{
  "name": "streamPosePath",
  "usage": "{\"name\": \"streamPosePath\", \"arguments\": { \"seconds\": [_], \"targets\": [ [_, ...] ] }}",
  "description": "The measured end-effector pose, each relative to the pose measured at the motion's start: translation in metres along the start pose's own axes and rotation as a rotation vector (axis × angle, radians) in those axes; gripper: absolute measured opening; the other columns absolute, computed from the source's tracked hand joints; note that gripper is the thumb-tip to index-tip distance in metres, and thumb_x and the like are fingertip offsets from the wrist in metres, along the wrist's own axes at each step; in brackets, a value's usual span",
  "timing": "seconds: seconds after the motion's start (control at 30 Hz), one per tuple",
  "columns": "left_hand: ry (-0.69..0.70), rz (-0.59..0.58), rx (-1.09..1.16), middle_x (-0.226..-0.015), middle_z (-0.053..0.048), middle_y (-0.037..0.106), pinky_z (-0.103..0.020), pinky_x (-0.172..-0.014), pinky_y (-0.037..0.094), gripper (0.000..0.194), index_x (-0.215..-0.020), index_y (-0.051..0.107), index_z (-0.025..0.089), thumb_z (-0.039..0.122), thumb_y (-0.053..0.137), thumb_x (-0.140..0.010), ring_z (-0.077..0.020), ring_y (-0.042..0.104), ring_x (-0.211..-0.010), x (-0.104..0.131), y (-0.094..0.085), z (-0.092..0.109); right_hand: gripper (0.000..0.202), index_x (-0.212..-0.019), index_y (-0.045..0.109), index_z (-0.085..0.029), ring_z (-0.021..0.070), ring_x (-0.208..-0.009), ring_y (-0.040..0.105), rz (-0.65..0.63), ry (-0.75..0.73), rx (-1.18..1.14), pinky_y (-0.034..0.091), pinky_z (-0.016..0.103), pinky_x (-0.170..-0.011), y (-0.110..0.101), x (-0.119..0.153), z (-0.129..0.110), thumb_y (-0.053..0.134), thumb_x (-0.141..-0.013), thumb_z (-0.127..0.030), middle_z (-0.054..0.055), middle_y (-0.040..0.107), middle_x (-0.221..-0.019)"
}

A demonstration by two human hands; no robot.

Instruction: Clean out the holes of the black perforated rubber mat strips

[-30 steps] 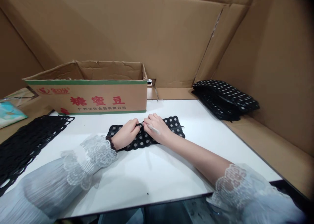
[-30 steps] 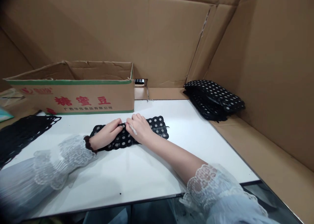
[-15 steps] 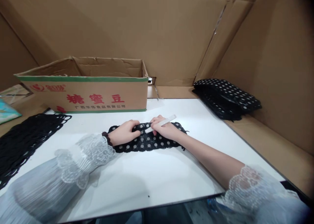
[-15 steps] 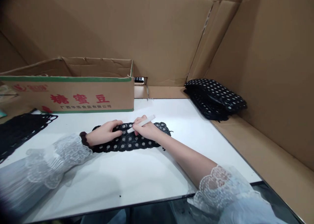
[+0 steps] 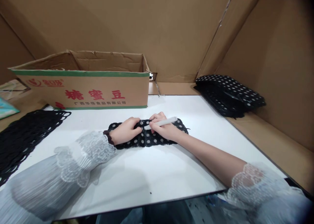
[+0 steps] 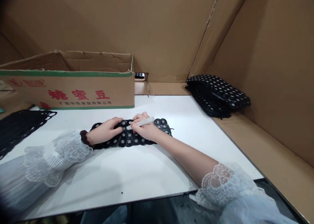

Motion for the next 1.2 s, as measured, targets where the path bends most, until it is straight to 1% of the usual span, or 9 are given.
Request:
{"name": "streamPosePath", "arguments": {
  "seconds": [0.27, 0.4, 0.57, 0.63, 0.7, 0.83, 0.93, 1.07, 1.2],
  "targets": [
    [-0.045, 0.108, -0.069, -0.071, -0.006, 0.052, -0.033, -0.068, 0.040, 0.013, -0.067, 0.040, 0.018, 0.022, 0.033, -0.077, -0.0194, 0.049, -0.071, 0.004, 0.007, 0.010, 0.030, -0.057, 0.056, -0.018, 0.0199, -0.084, 0.036, 0.154, 0.026, 0.307, 0.033, 0.036, -0.076, 0.011, -0.005, -0.012, 0.041, -0.082, -0.023, 0.007, 0.054, -0.082],
    [-0.017, 0.079, -0.080, -0.074, -0.006, 0.052, -0.033, -0.070, 0.040, 0.012, -0.071, 0.043, 0.018, 0.023, 0.034, -0.077, -0.0196, 0.049, -0.073, 0.004, 0.005, 0.011, 0.028, -0.053, 0.052, -0.018, 0.0191, -0.081, 0.037, 0.170, 0.025, 0.259, 0.034, 0.035, -0.074, 0.001, -0.008, -0.011, 0.045, -0.079, -0.024, 0.006, 0.053, -0.077],
    [0.069, 0.018, -0.124, -0.075, -0.006, 0.052, -0.033, -0.070, 0.039, 0.010, -0.073, 0.043, 0.017, 0.024, 0.036, -0.076, -0.0198, 0.048, -0.074, 0.002, 0.002, 0.007, 0.026, -0.051, 0.045, -0.017, 0.0183, -0.088, 0.042, 0.376, -0.012, 0.077, 0.034, 0.033, -0.081, -0.022, 0.003, -0.024, 0.047, -0.076, -0.023, 0.004, 0.052, -0.082],
    [0.088, -0.011, -0.117, -0.076, -0.005, 0.053, -0.031, -0.069, 0.039, 0.011, -0.075, 0.045, 0.017, 0.025, 0.037, -0.076, -0.0190, 0.049, -0.074, 0.001, -0.001, 0.006, 0.029, -0.053, 0.042, -0.018, 0.0132, -0.069, 0.045, 0.290, 0.045, -0.111, 0.037, 0.028, -0.067, -0.021, 0.007, -0.028, 0.041, -0.081, -0.026, 0.001, 0.047, -0.068],
    [0.104, -0.059, -0.093, -0.080, -0.005, 0.055, -0.029, -0.068, 0.039, 0.017, -0.081, 0.047, 0.016, 0.030, 0.040, -0.077, -0.0182, 0.051, -0.074, 0.000, -0.007, 0.006, 0.030, -0.054, 0.040, -0.018, 0.0101, -0.054, 0.040, 0.184, 0.137, -0.265, 0.033, 0.025, -0.053, -0.013, 0.011, -0.026, 0.038, -0.082, -0.030, -0.002, 0.041, -0.055],
    [0.098, -0.200, -0.045, -0.087, -0.004, 0.059, -0.026, -0.065, 0.039, 0.033, -0.091, 0.050, 0.017, 0.045, 0.048, -0.073, -0.0178, 0.053, -0.075, 0.000, -0.021, 0.007, 0.027, -0.053, 0.038, -0.018, 0.0085, -0.048, 0.035, 0.129, 0.241, -0.345, 0.028, 0.023, -0.047, -0.002, 0.015, -0.016, 0.039, -0.079, -0.026, -0.004, 0.037, -0.048],
    [0.057, -0.253, -0.052, -0.083, -0.003, 0.061, -0.024, -0.060, 0.037, 0.037, -0.087, 0.053, 0.017, 0.047, 0.056, -0.065, -0.0178, 0.054, -0.071, -0.001, -0.026, 0.007, 0.023, -0.053, 0.039, -0.018, 0.0080, -0.048, 0.035, 0.103, 0.204, -0.318, 0.027, 0.022, -0.046, -0.003, 0.016, -0.013, 0.039, -0.075, -0.021, -0.004, 0.037, -0.048],
    [-0.032, -0.368, 0.024, -0.069, 0.001, 0.061, -0.023, -0.053, 0.035, 0.026, -0.073, 0.057, 0.017, 0.041, 0.055, -0.065, -0.0146, 0.052, -0.060, -0.004, -0.023, 0.007, 0.021, -0.053, 0.039, -0.017, 0.0074, -0.048, 0.035, 0.046, 0.098, -0.226, 0.026, 0.022, -0.046, -0.003, 0.015, -0.015, 0.040, -0.074, -0.020, -0.003, 0.039, -0.049],
    [-0.091, -0.412, 0.064, -0.061, 0.003, 0.057, -0.022, -0.051, 0.033, 0.026, -0.070, 0.058, 0.016, 0.041, 0.056, -0.063, -0.0122, 0.049, -0.056, -0.005, -0.023, 0.007, 0.021, -0.054, 0.038, -0.017, 0.0071, -0.048, 0.035, 0.025, 0.065, -0.147, 0.025, 0.022, -0.047, -0.002, 0.014, -0.015, 0.039, -0.075, -0.021, -0.003, 0.040, -0.050]
  ]
}}
Point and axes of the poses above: each hand's wrist, its own x-axis away from the middle knuckle, its own y-axis out of the palm, z = x × y, the point moved 2 cm from there along -x, towards the middle knuckle
